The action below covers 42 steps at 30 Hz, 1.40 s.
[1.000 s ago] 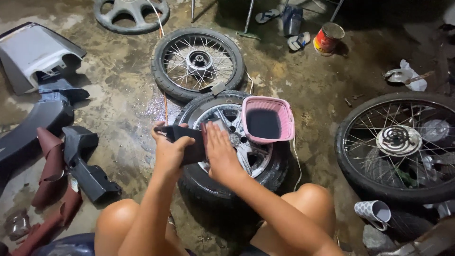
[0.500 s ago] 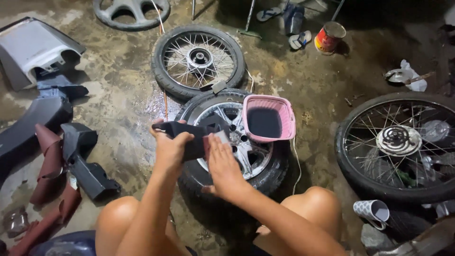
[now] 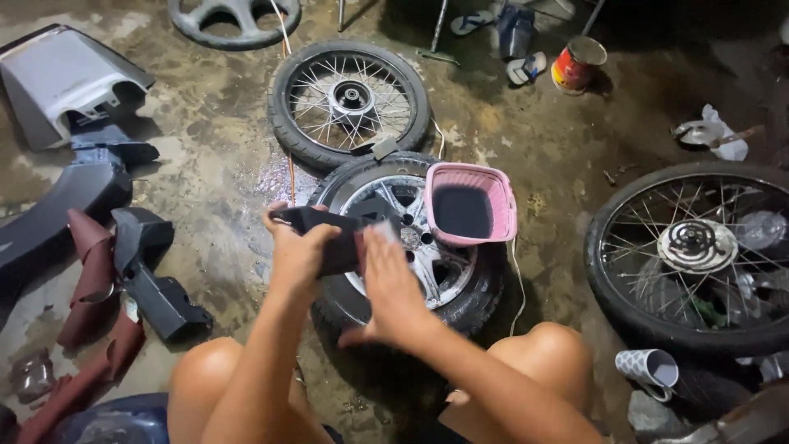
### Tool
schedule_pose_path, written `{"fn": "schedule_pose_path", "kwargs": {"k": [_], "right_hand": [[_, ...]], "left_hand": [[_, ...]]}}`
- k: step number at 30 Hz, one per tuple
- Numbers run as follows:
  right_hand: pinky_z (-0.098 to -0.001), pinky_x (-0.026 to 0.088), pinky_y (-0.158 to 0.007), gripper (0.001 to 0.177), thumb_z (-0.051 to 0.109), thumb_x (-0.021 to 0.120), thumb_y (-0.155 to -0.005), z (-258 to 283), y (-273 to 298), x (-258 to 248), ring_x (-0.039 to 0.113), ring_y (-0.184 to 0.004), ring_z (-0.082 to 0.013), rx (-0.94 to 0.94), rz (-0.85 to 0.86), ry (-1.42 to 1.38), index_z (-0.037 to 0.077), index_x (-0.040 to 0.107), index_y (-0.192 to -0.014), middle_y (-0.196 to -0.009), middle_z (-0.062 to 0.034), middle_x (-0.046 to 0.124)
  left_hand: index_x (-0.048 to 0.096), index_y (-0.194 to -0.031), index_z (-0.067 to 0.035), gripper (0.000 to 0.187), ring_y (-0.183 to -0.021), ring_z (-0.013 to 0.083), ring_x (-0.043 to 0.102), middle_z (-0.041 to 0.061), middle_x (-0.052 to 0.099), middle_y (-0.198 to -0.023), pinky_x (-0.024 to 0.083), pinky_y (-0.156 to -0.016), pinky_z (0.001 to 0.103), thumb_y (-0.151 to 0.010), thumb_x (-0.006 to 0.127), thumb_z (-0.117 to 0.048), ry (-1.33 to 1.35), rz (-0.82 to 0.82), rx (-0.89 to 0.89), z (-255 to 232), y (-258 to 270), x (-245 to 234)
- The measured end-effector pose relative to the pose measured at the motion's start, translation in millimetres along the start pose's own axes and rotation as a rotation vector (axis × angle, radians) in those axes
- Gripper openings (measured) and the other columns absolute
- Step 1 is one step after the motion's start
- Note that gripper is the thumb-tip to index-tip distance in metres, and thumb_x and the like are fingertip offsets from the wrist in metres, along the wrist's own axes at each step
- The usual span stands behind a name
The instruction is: The person sits on the floor and sands a black motorcycle plastic part using a sanding block. They repeatedly rub the surface of the part, occasionally dipping the sanding block into a pink container of liquid, and continue sanding different areas of the part.
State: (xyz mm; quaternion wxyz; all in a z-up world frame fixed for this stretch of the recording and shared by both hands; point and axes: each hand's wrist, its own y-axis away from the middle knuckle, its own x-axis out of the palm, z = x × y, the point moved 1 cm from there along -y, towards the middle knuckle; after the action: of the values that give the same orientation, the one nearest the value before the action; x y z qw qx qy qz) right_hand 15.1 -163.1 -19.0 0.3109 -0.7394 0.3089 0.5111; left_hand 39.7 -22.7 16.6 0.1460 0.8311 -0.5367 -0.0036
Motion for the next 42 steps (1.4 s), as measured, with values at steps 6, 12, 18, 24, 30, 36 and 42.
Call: {"fn": "schedule_pose_path", "kwargs": {"k": [6, 12, 18, 24, 30, 36, 42], "right_hand": [[-0.0589, 0.020, -0.122, 0.149, 0.076, 0.082, -0.045, -13, -9, 32, 0.027, -0.150, -0.0511, 0.057, -0.118, -0.254, -0.021, 0.031, -0.146, -0.161, -0.0371, 0.024], [-0.0547, 0.027, -0.120, 0.136, 0.040, 0.090, -0.040, -14, -8, 22, 0.035, -0.146, -0.0484, 0.016, -0.119, -0.181, -0.019, 0.032, -0.148, -0.160, -0.0356, 0.029], [-0.0549, 0.020, -0.124, 0.132, 0.044, 0.092, -0.057, -39, -9, 11, 0.026, -0.151, -0.0463, 0.035, 0.079, -0.741, -0.013, 0.022, -0.155, -0.162, -0.0339, 0.025], [-0.0442, 0.046, -0.112, 0.083, 0.055, 0.078, -0.079, -70, -19, 10, 0.056, -0.136, -0.0292, 0.478, 0.256, -1.220, 0.043, 0.042, -0.153, -0.139, -0.0091, 0.063], [-0.0396, 0.053, -0.085, 0.059, 0.066, 0.062, -0.088, -84, -26, 20, 0.069, -0.103, -0.0233, 1.035, 0.225, -1.436, 0.023, 0.074, -0.127, -0.107, -0.0095, 0.074], [-0.0297, 0.053, -0.089, 0.036, 0.039, 0.075, -0.088, -63, -38, -30, 0.068, -0.095, -0.0145, 0.883, 0.104, -1.584, 0.018, 0.079, -0.116, -0.100, -0.0061, 0.077], [-0.0340, 0.051, -0.080, 0.050, 0.049, 0.081, -0.083, -64, -23, 9, 0.069, -0.088, -0.0216, 0.909, 0.226, -1.404, 0.009, 0.076, -0.114, -0.094, -0.0112, 0.070]], "left_hand": [[0.021, -0.132, -0.012, 0.082, -0.106, 0.0304, 0.059, 0.018, 0.065, -0.118, 0.050, -0.088, 0.041, -0.072, 0.075, 0.003, -0.025, 0.075, 0.046, 14, 10, 5], [0.021, -0.131, -0.017, 0.082, -0.101, 0.0263, 0.057, 0.010, 0.065, -0.115, 0.052, -0.084, 0.041, -0.072, 0.075, 0.001, 0.093, 0.030, 0.001, 21, -2, 6], [0.022, -0.137, -0.016, 0.089, -0.107, 0.0282, 0.057, 0.012, 0.065, -0.121, 0.049, -0.090, 0.041, -0.069, 0.078, 0.000, 0.092, 0.022, -0.023, 1, -8, -10], [0.028, -0.133, -0.018, 0.083, -0.104, 0.0297, 0.062, 0.013, 0.068, -0.121, 0.053, -0.086, 0.045, -0.070, 0.079, 0.001, 0.203, -0.054, -0.109, -3, -24, -28], [0.036, -0.120, -0.018, 0.071, -0.100, 0.0281, 0.061, 0.012, 0.064, -0.113, 0.056, -0.086, 0.047, -0.067, 0.081, 0.001, 0.256, -0.129, -0.197, -21, -16, -27], [0.042, -0.115, -0.013, 0.063, -0.097, 0.0304, 0.064, 0.013, 0.061, -0.107, 0.055, -0.086, 0.049, -0.069, 0.082, 0.001, 0.331, -0.159, -0.210, 1, -35, -30], [0.038, -0.116, -0.014, 0.063, -0.104, 0.0302, 0.061, 0.013, 0.055, -0.109, 0.054, -0.091, 0.047, -0.071, 0.080, 0.000, 0.313, -0.147, -0.208, -7, -28, -26]]}}
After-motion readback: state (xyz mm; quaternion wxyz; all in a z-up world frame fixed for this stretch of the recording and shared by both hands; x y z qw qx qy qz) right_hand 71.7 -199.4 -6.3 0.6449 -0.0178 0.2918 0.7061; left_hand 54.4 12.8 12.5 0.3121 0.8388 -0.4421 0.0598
